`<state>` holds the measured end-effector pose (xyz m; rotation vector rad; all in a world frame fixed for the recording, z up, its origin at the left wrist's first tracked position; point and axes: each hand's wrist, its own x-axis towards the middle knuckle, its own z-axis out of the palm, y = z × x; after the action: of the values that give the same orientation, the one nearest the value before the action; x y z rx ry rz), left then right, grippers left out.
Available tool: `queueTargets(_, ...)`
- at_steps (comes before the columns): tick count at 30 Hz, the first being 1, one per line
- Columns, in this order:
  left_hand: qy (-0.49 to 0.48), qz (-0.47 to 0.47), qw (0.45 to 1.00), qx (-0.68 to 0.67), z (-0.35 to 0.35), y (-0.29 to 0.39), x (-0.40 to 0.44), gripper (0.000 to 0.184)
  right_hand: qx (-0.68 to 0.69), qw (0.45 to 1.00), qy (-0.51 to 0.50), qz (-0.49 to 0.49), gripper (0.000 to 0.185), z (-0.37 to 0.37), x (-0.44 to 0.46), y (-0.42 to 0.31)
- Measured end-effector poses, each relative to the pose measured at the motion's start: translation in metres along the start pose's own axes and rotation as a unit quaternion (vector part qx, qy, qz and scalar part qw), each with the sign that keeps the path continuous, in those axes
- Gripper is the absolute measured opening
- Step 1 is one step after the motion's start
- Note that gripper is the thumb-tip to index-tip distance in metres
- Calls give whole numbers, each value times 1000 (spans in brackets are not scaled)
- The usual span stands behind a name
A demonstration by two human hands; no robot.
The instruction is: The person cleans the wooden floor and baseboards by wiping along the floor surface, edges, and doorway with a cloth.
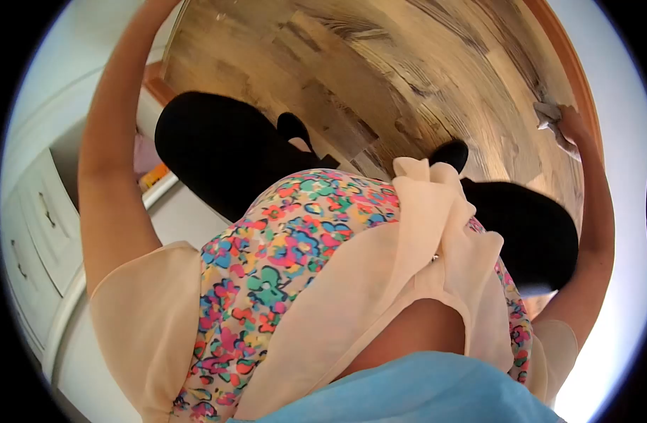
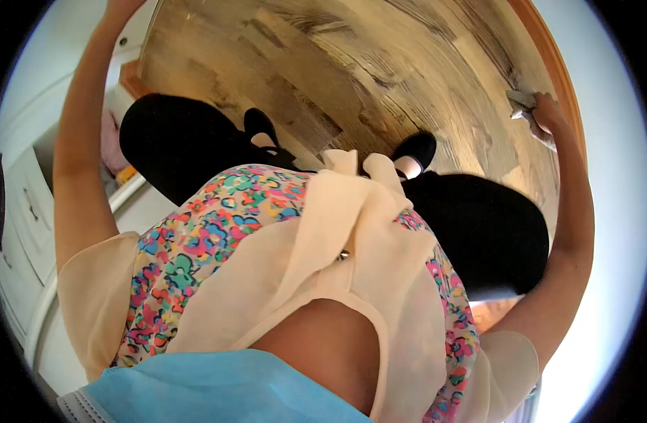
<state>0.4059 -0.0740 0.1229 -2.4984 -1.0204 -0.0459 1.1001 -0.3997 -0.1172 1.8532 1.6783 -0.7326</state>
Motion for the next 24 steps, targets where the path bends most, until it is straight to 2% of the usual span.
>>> queueTargets(1,-2,-18,1000,10,13,-23,-47,61,-12,1000,9,-15,40,-6,7,0)
queueTargets(3,-98,-181,978,-23,38,-55,-128,62,-16,998,60,12,35,-9,46,-10)
queueTargets(5,-205,-329,917,-99,20,-46,-188,60,-98,990,89,40,39,61,144,23)
queueTargets(7,-161,-351,903,-189,54,-63,-287,61,32,987,112,106,52,58,141,-70)
queueTargets(8,-133,-382,892,-204,115,-61,-352,60,9,960,196,199,53,69,131,-131)
queueTargets(9,-117,-409,880,-211,135,-62,-397,60,2,917,277,287,55,77,118,-192)
queueTargets(11,-224,-482,830,-169,105,-2,-376,67,102,900,333,262,55,20,25,-326)
queueTargets(13,-328,-537,757,-177,100,18,-361,75,102,926,355,85,64,12,-21,-387)
queueTargets(14,-314,-547,759,-165,93,16,-348,75,109,932,343,-37,66,19,-29,-400)
queueTargets(15,-237,-604,731,-211,89,14,-347,77,105,926,328,-154,69,25,-38,-418)
queueTargets(16,-162,-656,693,-250,86,12,-344,79,116,918,269,-267,70,19,-33,-430)
queueTargets(17,-152,-663,692,-242,74,4,-331,79,122,896,205,-375,70,8,-29,-436)
queueTargets(19,-57,-692,665,-273,37,-29,-298,81,145,878,220,-398,68,-18,-33,-443)
queueTargets(21,-40,-679,688,-253,35,-85,-284,78,176,860,235,-418,65,-50,-22,-444)
queueTargets(23,61,-649,708,-271,22,-102,-273,72,100,925,268,-250,59,-60,-28,-413)
queueTargets(24,65,-651,706,-271,18,-110,-271,72,97,924,271,-253,59,-62,-17,-403)
